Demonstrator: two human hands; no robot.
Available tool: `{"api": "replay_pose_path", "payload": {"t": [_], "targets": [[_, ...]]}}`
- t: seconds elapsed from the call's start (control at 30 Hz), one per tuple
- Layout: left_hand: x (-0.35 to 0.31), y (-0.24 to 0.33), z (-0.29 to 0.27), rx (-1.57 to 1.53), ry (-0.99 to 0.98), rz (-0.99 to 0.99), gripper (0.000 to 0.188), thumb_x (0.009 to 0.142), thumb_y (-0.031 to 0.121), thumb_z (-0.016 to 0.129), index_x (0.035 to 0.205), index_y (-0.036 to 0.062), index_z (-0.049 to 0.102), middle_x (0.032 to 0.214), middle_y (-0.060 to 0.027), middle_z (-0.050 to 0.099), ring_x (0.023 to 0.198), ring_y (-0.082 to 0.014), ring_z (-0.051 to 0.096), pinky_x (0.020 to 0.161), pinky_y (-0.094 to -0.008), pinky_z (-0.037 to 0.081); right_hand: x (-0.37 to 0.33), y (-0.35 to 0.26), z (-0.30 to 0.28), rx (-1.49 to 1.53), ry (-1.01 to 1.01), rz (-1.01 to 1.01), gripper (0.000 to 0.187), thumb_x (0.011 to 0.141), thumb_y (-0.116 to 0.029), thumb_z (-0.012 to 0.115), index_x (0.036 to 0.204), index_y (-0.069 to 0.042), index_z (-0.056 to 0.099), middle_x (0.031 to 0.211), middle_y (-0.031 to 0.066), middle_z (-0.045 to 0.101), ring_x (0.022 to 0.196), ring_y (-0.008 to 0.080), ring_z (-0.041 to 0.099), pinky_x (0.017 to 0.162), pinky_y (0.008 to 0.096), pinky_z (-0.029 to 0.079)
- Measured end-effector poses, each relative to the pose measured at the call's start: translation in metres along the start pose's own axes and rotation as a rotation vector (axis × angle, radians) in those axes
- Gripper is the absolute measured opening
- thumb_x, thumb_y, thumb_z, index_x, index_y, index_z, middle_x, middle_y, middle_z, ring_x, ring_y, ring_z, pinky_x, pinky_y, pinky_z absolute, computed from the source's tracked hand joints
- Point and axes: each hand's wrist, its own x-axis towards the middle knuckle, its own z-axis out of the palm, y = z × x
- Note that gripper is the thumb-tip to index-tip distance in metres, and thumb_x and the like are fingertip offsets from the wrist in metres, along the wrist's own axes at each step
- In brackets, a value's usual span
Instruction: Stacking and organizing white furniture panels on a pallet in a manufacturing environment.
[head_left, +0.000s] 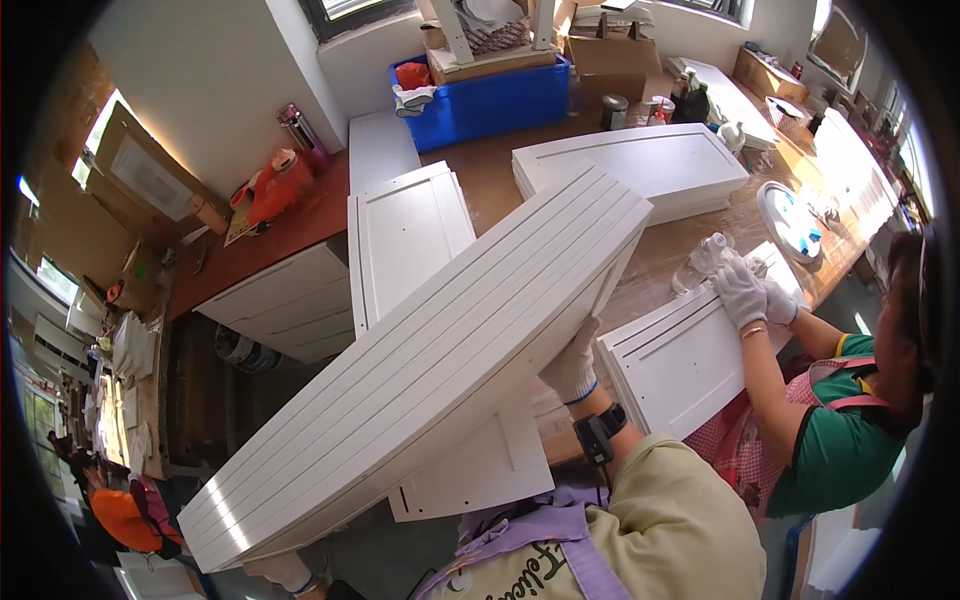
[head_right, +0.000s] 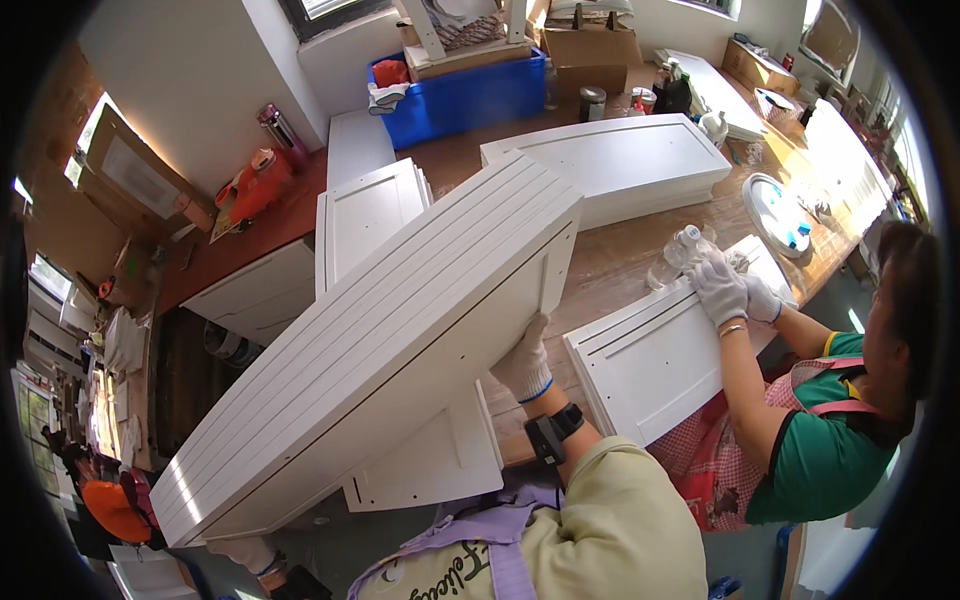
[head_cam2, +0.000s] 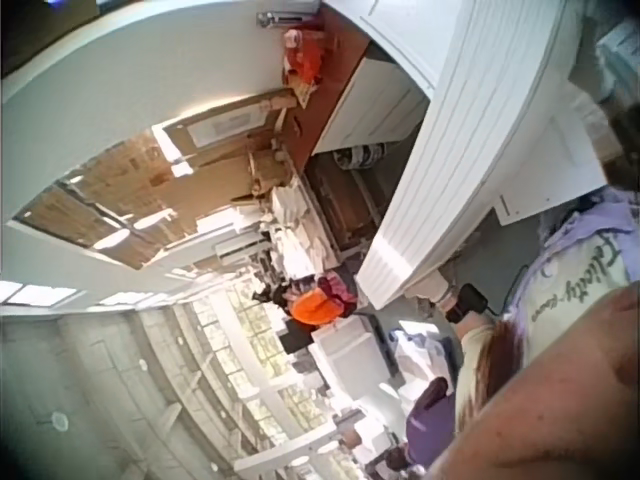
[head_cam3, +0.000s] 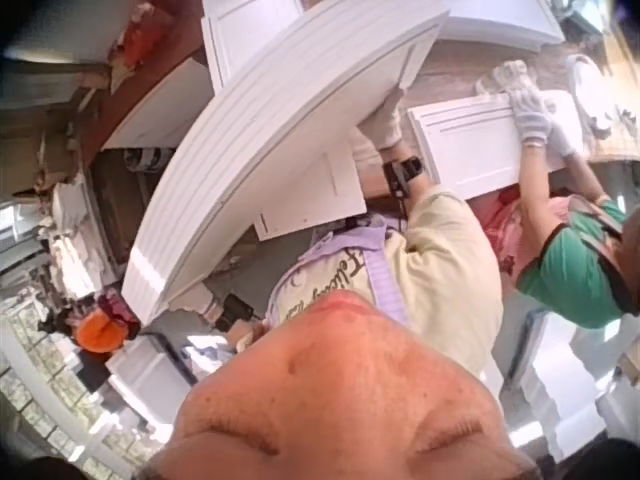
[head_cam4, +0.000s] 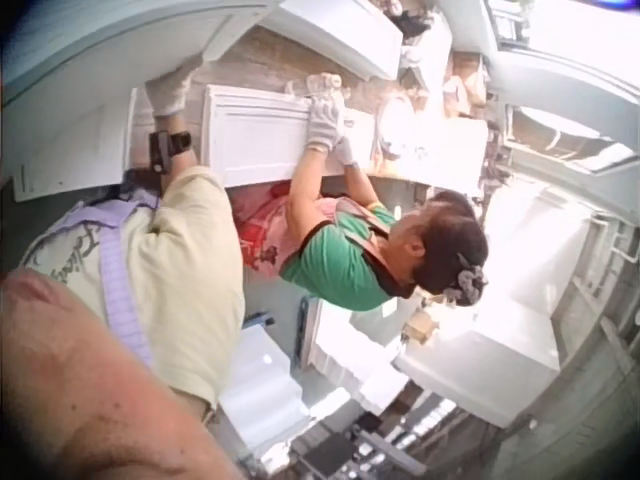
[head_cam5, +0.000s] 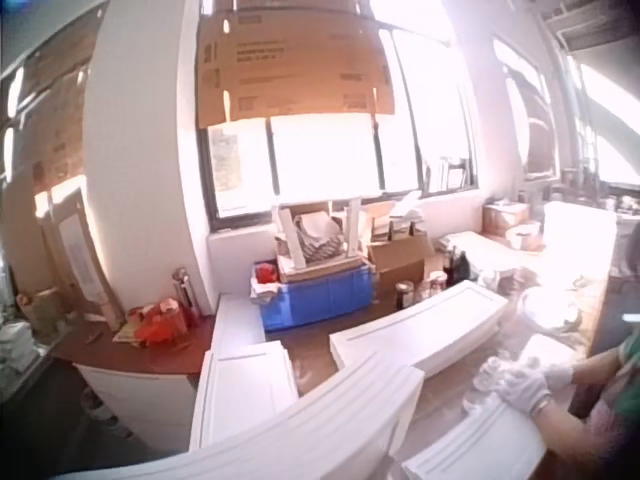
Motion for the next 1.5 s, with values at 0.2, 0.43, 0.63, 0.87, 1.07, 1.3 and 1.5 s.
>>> {"api": "replay_pose_path", "payload": {"t": [0.2,0.43,0.63,0.87,1.07,1.3,1.5], "targets": [[0.047,0.046,0.024,-0.088,0.065,0.01,0.036,0.093,0.022,0.045,0.117,-0.0047,0.042,0.11,-0.0121,0.052,0.095,-0.0263,0.051,0.081,-0.0383,0.042,-0.014,-0.009,0.03,-0.085,0.102,-0.141,0.076,0.077,-0.071,0.041,0.119,-0.008,0.049,0.108,0.0071,0.058,0.101,0.022,0.056,0.085,0.0371,0.048],[0.09,0.073,0.059,-0.402,0.043,0.147,0.036,0.093,0.022,0.045,0.118,-0.005,0.042,0.11,-0.0123,0.052,0.096,-0.026,0.052,0.081,-0.0378,0.043,-0.111,-0.046,0.108,-0.071,-0.011,-0.45,0.08,0.079,-0.066,0.044,0.132,-0.007,0.034,0.125,0.0097,0.046,0.116,0.0225,0.046,0.096,0.0396,0.041],[0.102,0.121,0.059,-0.699,-0.037,0.288,0.037,0.093,0.021,0.046,0.118,-0.0053,0.042,0.111,-0.0124,0.052,0.096,-0.0258,0.052,0.081,-0.0373,0.043,-0.216,-0.08,0.16,-0.137,0.092,-0.685,0.07,0.083,-0.064,0.04,0.131,-0.013,0.035,0.123,0.0034,0.048,0.112,0.0188,0.047,0.093,0.0373,0.041],[0.092,0.197,0.025,-0.976,-0.122,0.419,0.037,0.093,0.02,0.046,0.119,-0.0056,0.041,0.112,-0.0126,0.052,0.096,-0.0255,0.052,0.081,-0.0367,0.044,-0.365,-0.122,0.174,0.004,0.342,-0.935,0.069,0.084,-0.064,0.037,0.13,-0.012,0.037,0.125,0.0043,0.048,0.114,0.0207,0.047,0.094,0.038,0.04],[0.061,0.273,-0.021,-1.158,-0.219,0.516,0.038,0.092,0.02,0.047,0.119,-0.0059,0.041,0.112,-0.0127,0.052,0.096,-0.0253,0.053,0.081,-0.0362,0.044,-0.501,-0.149,0.153,-0.046,0.478,-1.239,0.072,0.085,-0.067,0.03,0.131,-0.012,0.037,0.126,0.0058,0.047,0.114,0.0213,0.047,0.093,0.0352,0.042],[-0.008,0.382,-0.103,-1.337,-0.41,0.639,0.038,0.092,0.019,0.047,0.12,-0.0062,0.04,0.113,-0.0129,0.052,0.096,-0.025,0.053,0.081,-0.0356,0.044,-0.695,-0.162,0.093,-0.056,0.671,-1.605,0.076,0.084,-0.07,0.021,0.134,-0.015,0.033,0.127,0.0054,0.046,0.114,0.0238,0.047,0.092,0.0394,0.043],[-0.082,0.479,-0.188,-1.357,-0.709,0.86,0.039,0.092,0.018,0.048,0.12,-0.0065,0.04,0.114,-0.013,0.052,0.097,-0.0248,0.053,0.081,-0.0351,0.045,-0.835,-0.126,0.088,-0.092,1.126,-2.077,0.07,0.088,-0.064,0.022,0.138,-0.015,0.027,0.133,0.0049,0.04,0.118,0.0236,0.042,0.097,0.0365,0.039]]}}
